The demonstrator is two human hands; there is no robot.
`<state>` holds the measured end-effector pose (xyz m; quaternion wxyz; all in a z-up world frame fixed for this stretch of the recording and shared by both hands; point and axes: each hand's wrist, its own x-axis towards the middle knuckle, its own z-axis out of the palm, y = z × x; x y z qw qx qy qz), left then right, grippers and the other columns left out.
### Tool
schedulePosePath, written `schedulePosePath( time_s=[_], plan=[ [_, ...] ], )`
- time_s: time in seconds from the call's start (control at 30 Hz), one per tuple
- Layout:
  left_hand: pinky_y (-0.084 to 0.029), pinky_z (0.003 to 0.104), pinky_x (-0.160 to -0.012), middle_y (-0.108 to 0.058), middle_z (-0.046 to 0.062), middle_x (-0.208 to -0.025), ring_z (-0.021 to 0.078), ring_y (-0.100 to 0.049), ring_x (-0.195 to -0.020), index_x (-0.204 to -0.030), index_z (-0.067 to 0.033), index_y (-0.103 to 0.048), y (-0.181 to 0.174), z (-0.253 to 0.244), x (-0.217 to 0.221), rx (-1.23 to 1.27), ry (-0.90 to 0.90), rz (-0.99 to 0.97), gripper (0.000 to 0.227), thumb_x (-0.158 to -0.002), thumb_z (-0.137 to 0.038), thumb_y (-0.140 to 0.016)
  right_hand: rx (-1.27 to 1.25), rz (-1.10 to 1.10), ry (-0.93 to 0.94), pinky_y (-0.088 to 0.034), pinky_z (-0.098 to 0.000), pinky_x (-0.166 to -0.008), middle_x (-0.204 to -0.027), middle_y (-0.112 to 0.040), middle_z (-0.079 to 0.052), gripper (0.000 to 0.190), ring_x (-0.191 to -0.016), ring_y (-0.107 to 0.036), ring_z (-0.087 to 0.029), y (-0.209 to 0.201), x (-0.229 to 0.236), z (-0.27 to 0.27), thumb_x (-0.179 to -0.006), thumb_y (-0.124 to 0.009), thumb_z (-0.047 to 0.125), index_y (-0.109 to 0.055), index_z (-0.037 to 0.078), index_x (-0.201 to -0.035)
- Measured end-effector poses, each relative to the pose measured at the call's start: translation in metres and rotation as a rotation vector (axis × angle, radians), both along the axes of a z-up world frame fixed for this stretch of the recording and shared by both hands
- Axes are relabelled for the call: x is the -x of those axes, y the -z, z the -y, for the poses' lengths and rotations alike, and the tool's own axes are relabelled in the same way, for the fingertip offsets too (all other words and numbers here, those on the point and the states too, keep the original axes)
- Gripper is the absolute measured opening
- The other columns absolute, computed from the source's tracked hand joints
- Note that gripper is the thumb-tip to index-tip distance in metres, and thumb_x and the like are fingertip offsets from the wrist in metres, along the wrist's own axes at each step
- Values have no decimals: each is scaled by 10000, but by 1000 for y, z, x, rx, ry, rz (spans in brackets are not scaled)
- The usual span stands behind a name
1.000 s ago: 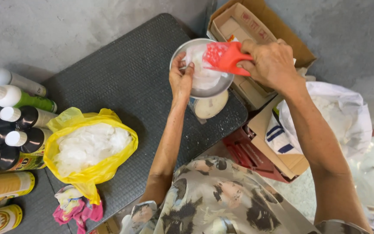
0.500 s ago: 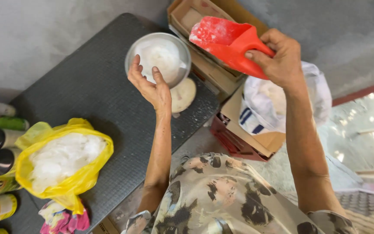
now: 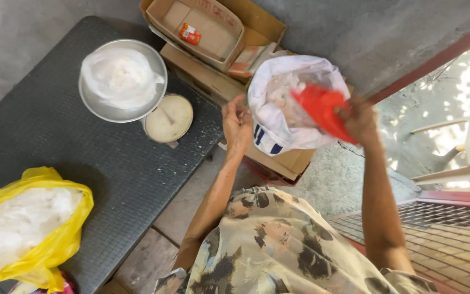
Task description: Measuring and bagging white powder using a scale and scoop.
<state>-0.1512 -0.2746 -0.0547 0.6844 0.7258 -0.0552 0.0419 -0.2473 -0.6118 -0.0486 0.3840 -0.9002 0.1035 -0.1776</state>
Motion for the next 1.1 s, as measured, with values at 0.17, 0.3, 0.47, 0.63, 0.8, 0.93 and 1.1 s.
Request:
schedulePosePath(
  time_s=[0.17,0.3,0.47,0.63,0.8,0.93,1.1],
  plan=[
    [-523,290,-756,-557,60,-1215,153,-586,-992,-1313,-74,-614,16,28,17,-63,61,16,417,-907,17,-635,-35,-190,146,-560,-374,-708,-896,-757,-165,255,-777,-714,-226,-24,6,-12,-925,-789,221,-736,16,-1066],
    [-500,296,-739,-565,58,-1244,151,-588,-973,-1305,-78,-612,13,42,28,-136,47,-5,406,-909,6,-647,115,-246,107,-572,-443,-729,-931,-754,-189,306,-807,-737,-303,-40,-2,-9,-915,-777,277,-731,46,-1109],
    [-508,296,-744,-573,70,-1196,159,-588,-956,-1295,-72,-634,23,54,35,-168,-28,39,409,-898,24,-659,406,-285,-8,-560,-484,-737,-892,-747,-202,324,-824,-730,-362,-61,-9,-34,-885,-794,312,-739,111,-1132],
    [-538,275,-712,-561,74,-1254,151,-597,-954,-1272,-54,-623,26,51,39,-58,-116,36,386,-904,60,-615,587,-233,-61,-548,-490,-671,-834,-738,-179,318,-791,-723,-376,-75,-25,-40,-902,-792,338,-721,122,-1123],
    [-564,286,-718,-553,91,-1300,158,-614,-965,-1290,-44,-621,30,45,43,-70,-171,-51,387,-918,60,-601,707,-394,-63,-556,-484,-607,-811,-726,-183,390,-721,-725,-356,-60,-53,-55,-910,-772,415,-687,118,-1148],
    [-573,285,-725,-544,111,-1293,162,-623,-970,-1287,-45,-628,30,44,30,-146,-164,-27,385,-917,57,-601,665,-286,-73,-558,-486,-629,-820,-726,-193,400,-748,-722,-373,-30,-66,-57,-897,-772,388,-680,87,-1144],
    [-541,321,-753,-546,111,-1254,176,-621,-919,-1302,-78,-621,18,50,19,-244,-140,-21,405,-906,3,-652,496,-205,-37,-552,-494,-749,-890,-742,-202,352,-831,-719,-389,-17,-56,-50,-904,-762,316,-700,91,-1168]
  ],
)
